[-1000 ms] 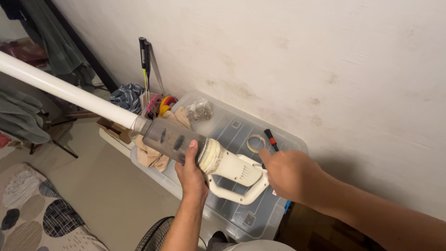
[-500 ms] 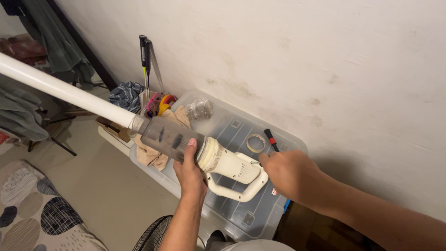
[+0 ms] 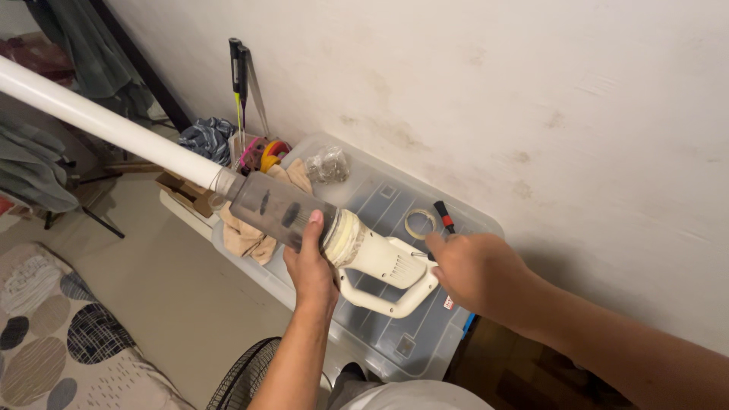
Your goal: The person uses a screwdriver to unscrew the housing of a handheld vacuum cleaner and detaches its dust canister and wand. They then move to a standing electric fan, unscrew its rear fasteners, and remove the front grille guard from the fan head.
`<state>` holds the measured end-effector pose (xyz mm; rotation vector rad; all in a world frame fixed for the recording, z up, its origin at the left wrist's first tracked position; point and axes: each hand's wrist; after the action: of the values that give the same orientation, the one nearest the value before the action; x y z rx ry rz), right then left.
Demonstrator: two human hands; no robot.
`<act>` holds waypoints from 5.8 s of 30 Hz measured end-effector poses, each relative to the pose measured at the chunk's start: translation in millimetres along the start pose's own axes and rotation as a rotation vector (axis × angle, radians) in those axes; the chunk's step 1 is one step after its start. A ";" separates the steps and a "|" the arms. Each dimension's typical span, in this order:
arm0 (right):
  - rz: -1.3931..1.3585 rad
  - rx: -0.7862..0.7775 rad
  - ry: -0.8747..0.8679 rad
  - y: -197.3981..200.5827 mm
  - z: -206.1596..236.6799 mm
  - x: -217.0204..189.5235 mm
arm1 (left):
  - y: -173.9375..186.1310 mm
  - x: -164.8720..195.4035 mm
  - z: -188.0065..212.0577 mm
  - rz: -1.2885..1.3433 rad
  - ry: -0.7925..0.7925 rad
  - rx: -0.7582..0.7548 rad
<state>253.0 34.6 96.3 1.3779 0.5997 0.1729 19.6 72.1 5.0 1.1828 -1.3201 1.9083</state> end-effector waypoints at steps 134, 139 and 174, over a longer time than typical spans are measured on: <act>-0.437 -0.096 -0.561 -133.4 -27.1 0.0 | 17.3 -14.3 -15.0 -0.505 -0.085 -0.164; 0.227 -0.037 -0.052 -127.4 -5.8 -5.9 | 19.2 -11.6 -22.9 -0.517 -0.039 -0.121; 0.139 -0.221 0.098 -110.6 -11.5 21.8 | -2.4 -9.2 5.2 -0.537 0.039 0.066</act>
<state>240.6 31.7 -16.3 1.2013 0.5491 0.4089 27.8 68.7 -1.3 1.3584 -0.8120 1.5775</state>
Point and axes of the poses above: each hand's wrist, its own z-axis away from the middle knuckle, its own y-axis out of the back of the hand, x = y × z, and after that the axes turned 12 degrees about -z, right-handed
